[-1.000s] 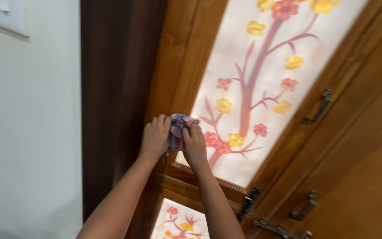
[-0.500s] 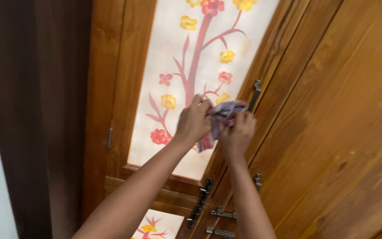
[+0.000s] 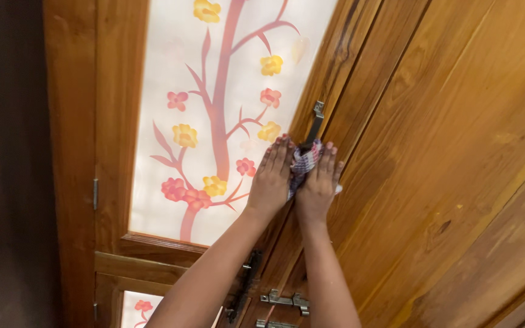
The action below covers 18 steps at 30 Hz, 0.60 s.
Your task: The person wipes the frosted glass panels and the wooden frame of an interior door using a cloth. They then move the cloth to wipe the metal handle and the sliding latch mechanism.
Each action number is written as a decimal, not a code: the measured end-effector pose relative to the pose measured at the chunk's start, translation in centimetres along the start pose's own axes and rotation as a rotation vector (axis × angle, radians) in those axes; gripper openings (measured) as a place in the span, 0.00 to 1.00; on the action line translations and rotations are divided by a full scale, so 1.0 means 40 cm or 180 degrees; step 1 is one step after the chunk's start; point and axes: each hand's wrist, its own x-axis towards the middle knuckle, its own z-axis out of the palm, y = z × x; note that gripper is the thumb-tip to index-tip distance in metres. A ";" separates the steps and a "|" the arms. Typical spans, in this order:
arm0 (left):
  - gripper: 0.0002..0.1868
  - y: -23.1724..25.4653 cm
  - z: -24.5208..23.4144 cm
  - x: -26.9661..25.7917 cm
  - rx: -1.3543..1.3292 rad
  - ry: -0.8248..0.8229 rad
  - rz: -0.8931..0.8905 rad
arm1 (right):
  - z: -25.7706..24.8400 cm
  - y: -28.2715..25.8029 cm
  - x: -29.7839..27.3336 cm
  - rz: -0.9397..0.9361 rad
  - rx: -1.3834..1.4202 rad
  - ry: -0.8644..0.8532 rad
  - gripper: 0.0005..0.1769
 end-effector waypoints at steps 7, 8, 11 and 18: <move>0.36 -0.012 0.034 -0.112 0.0112 -0.0158 0.0071 | 0.046 -0.010 -0.148 -0.0051 -0.0151 -0.0136 0.28; 0.36 -0.013 0.035 -0.134 0.0154 -0.0196 0.0084 | 0.047 -0.014 -0.177 -0.0073 -0.0151 -0.0186 0.28; 0.37 -0.018 0.035 -0.207 0.0383 -0.0432 0.0118 | 0.048 -0.017 -0.260 -0.0238 -0.0267 -0.0376 0.29; 0.37 -0.015 -0.022 -0.335 0.1197 -0.1046 0.0496 | -0.012 -0.051 -0.393 -0.0540 -0.0513 -0.0962 0.31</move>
